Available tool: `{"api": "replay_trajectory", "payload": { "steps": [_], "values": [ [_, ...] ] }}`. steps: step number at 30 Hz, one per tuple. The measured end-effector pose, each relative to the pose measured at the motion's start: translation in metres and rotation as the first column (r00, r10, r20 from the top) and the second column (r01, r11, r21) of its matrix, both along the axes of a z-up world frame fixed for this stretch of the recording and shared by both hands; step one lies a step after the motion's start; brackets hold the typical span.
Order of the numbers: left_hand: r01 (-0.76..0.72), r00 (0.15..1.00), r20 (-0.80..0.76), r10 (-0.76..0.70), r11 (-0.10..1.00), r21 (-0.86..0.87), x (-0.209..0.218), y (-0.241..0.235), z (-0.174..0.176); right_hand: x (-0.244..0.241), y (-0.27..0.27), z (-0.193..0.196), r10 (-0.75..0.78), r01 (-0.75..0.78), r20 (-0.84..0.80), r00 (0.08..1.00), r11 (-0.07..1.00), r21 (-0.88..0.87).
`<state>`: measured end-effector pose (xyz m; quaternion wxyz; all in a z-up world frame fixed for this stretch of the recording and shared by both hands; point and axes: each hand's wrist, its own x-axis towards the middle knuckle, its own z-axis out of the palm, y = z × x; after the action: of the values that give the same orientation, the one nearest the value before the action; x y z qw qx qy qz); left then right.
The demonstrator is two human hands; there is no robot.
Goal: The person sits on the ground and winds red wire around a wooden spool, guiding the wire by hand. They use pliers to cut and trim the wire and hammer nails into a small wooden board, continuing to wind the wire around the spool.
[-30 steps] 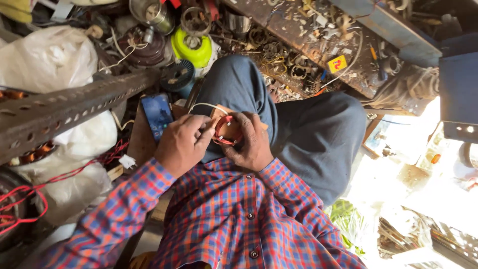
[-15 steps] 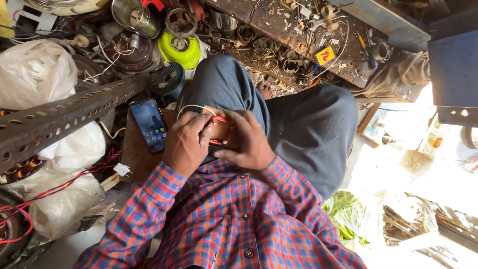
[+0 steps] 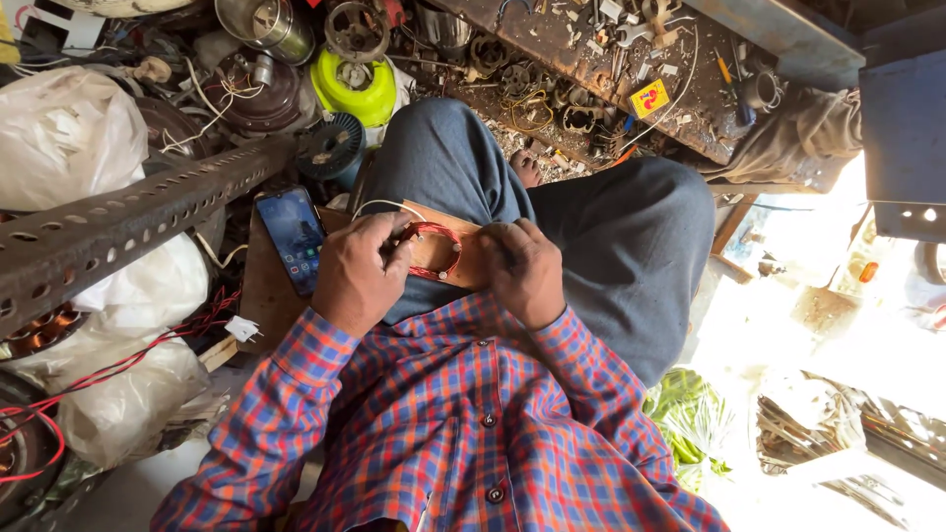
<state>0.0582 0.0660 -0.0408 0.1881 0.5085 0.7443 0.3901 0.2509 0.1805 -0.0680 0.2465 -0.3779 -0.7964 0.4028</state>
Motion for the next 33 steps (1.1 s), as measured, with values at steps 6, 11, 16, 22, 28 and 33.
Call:
{"api": "replay_trajectory", "payload": {
  "steps": [6, 11, 16, 22, 28, 33],
  "values": [
    [-0.037, 0.976, 0.202, 0.078, 0.979, -0.198, -0.004, 0.002, 0.003, -0.004, -0.017, 0.004, 0.11, -0.107, -0.048, 0.993, 0.991, 0.077],
    [-0.042, 0.98, 0.191, 0.059, 0.995, -0.093, -0.004, -0.003, -0.003, -0.006, -0.02, 0.002, -0.013, -0.061, -0.114, 0.993, 0.785, -0.617],
    [-0.05, 0.959, 0.271, 0.077, 0.993, -0.105, -0.002, 0.001, 0.009, -0.012, -0.023, 0.002, -0.095, -0.018, -0.128, 0.987, 0.733, -0.68],
    [-0.048, 0.938, 0.328, 0.108, 0.981, -0.188, 0.002, 0.001, 0.016, -0.015, -0.032, 0.012, -0.07, 0.056, -0.004, 0.998, 0.836, -0.545],
    [-0.031, 0.924, 0.372, 0.086, 0.988, -0.149, 0.002, 0.002, 0.006, -0.011, -0.036, -0.002, -0.112, 0.106, 0.022, 0.994, 0.842, -0.529],
    [0.098, 0.97, 0.227, -0.083, 0.994, -0.056, -0.002, -0.007, 0.013, -0.015, -0.058, -0.031, -0.287, 0.105, -0.167, 0.943, 0.735, -0.669]
  ]
}}
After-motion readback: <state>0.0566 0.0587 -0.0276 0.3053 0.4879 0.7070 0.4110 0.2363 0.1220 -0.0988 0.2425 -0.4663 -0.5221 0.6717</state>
